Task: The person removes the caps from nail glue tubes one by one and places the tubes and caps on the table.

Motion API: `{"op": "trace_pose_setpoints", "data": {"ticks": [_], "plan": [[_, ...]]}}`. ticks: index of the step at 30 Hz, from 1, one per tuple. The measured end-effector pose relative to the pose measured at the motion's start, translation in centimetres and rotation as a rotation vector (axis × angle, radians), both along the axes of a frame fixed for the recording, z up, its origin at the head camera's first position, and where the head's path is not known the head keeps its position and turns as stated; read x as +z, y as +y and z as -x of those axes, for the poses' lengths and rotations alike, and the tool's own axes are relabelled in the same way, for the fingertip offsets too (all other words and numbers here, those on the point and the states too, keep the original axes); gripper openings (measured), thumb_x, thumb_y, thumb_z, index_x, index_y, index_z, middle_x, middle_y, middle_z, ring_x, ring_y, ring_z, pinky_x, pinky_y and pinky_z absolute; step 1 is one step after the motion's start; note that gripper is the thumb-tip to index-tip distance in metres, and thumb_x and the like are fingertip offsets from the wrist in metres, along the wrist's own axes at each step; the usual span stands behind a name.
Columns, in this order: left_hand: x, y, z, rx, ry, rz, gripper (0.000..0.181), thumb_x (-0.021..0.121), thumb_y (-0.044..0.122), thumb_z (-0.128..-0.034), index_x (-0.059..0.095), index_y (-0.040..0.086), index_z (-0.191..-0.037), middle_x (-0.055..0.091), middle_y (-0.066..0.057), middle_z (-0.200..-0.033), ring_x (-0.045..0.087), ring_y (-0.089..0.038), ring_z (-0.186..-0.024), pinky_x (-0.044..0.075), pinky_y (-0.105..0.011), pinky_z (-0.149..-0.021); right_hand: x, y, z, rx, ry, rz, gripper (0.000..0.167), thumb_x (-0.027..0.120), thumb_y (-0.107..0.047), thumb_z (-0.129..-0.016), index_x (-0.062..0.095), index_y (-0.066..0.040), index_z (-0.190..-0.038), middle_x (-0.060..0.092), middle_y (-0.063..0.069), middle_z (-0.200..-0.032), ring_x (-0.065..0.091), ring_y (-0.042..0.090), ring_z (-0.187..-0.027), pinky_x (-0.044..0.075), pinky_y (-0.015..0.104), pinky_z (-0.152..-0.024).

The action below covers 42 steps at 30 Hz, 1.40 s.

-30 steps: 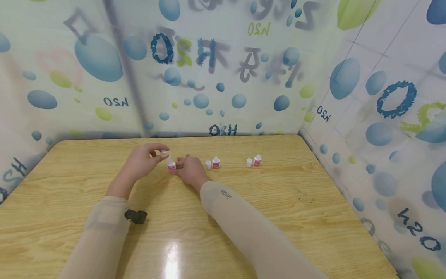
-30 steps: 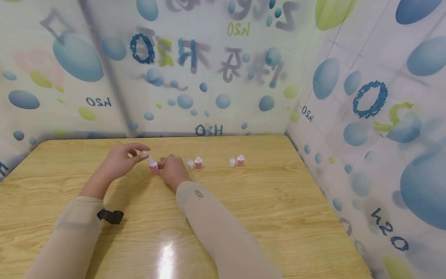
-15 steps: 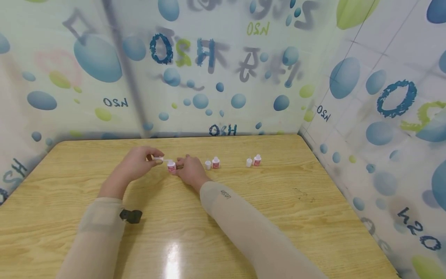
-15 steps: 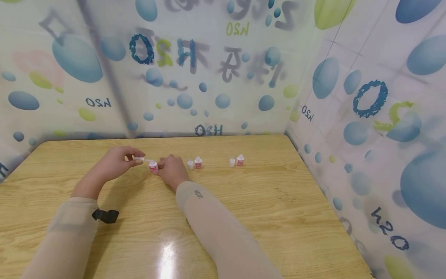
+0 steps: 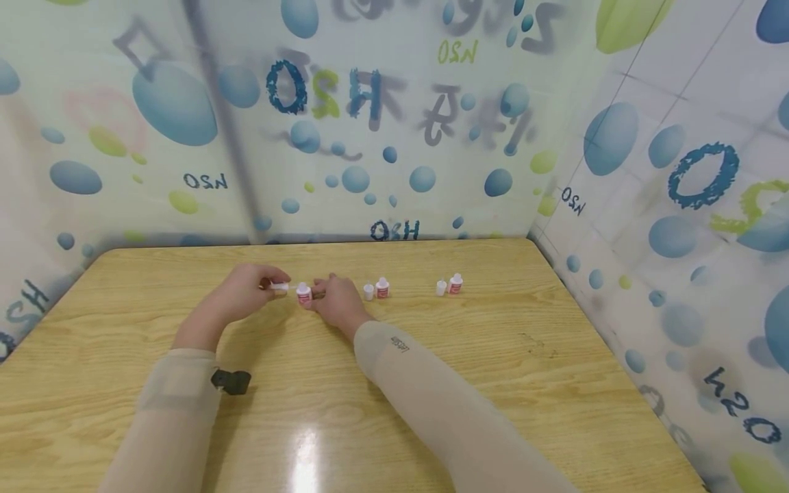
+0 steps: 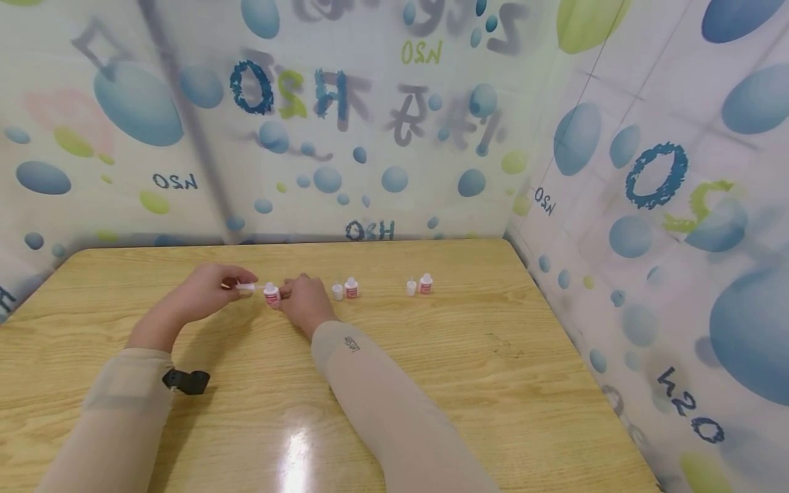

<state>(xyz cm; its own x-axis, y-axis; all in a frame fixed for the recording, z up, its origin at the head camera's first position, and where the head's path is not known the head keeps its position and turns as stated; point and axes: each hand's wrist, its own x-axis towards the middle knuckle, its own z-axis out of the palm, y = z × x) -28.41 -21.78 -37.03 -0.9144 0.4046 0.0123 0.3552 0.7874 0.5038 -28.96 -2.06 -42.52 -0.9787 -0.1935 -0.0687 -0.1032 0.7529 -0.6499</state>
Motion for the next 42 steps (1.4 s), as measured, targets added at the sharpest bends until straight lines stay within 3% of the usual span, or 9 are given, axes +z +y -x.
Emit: {"op": "trace_pose_setpoints", "data": {"ticks": [8, 14, 17, 25, 32, 42], "plan": [[-0.5, -0.3, 0.0, 0.042, -0.006, -0.042, 0.026, 0.067, 0.011, -0.1034, 0.073, -0.001, -0.126, 0.073, -0.023, -0.122, 0.065, -0.037, -0.11, 0.054, -0.055, -0.094, 0.1, 0.1, -0.2, 0.004, 0.012, -0.022, 0.031, 0.076, -0.032, -0.1, 0.077, -0.02, -0.128, 0.061, -0.01, -0.154, 0.037, 0.02, -0.16, 0.026, 0.038, -0.133], [-0.8, -0.7, 0.2, 0.109, -0.026, -0.064, 0.024, 0.071, 0.02, -0.1023, 0.07, 0.003, -0.12, 0.071, -0.019, -0.111, 0.064, -0.033, -0.102, 0.053, -0.04, -0.078, 0.0, 0.1, -0.2, 0.011, 0.017, -0.023, 0.032, 0.076, -0.03, -0.1, 0.076, -0.02, -0.13, 0.06, -0.01, -0.155, 0.037, 0.02, -0.16, 0.026, 0.037, -0.132], [-0.9, -0.7, 0.3, 0.126, -0.046, -0.087, 0.026, 0.074, 0.02, -0.0995, 0.069, 0.003, -0.118, 0.071, -0.018, -0.111, 0.064, -0.032, -0.101, 0.053, -0.037, -0.078, 0.0, 0.1, -0.2, 0.009, 0.012, -0.018, 0.033, 0.076, -0.03, -0.1, 0.076, -0.019, -0.131, 0.06, -0.009, -0.155, 0.037, 0.02, -0.16, 0.027, 0.037, -0.132], [-1.9, -0.6, 0.6, 0.1, -0.117, -0.151, 0.043, 0.074, 0.01, -0.0969, 0.064, -0.002, -0.137, 0.069, -0.024, -0.124, 0.07, -0.04, -0.113, 0.06, -0.046, -0.088, 0.0, 0.0, -0.1, -0.001, -0.003, -0.014, 0.034, 0.075, -0.035, -0.1, 0.077, -0.02, -0.13, 0.061, -0.009, -0.154, 0.037, 0.02, -0.16, 0.029, 0.038, -0.132], [-2.5, -0.4, 0.6, 0.069, -0.148, -0.16, 0.043, 0.069, 0.002, -0.0963, 0.064, 0.001, -0.139, 0.068, -0.025, -0.132, 0.069, -0.043, -0.12, 0.06, -0.05, -0.095, 0.1, -0.1, -0.1, -0.007, -0.003, -0.023, 0.034, 0.076, -0.036, -0.1, 0.077, -0.021, -0.13, 0.062, -0.009, -0.154, 0.037, 0.019, -0.16, 0.029, 0.038, -0.132], [-2.9, -0.2, 0.9, 0.042, -0.199, -0.184, 0.041, 0.072, 0.004, -0.0959, 0.065, 0.001, -0.136, 0.067, -0.028, -0.134, 0.071, -0.038, -0.113, 0.06, -0.045, -0.093, 0.1, 0.0, 0.1, 0.002, 0.001, -0.014, 0.033, 0.077, -0.035, -0.099, 0.077, -0.02, -0.129, 0.062, -0.007, -0.154, 0.037, 0.021, -0.16, 0.029, 0.039, -0.131]]}}
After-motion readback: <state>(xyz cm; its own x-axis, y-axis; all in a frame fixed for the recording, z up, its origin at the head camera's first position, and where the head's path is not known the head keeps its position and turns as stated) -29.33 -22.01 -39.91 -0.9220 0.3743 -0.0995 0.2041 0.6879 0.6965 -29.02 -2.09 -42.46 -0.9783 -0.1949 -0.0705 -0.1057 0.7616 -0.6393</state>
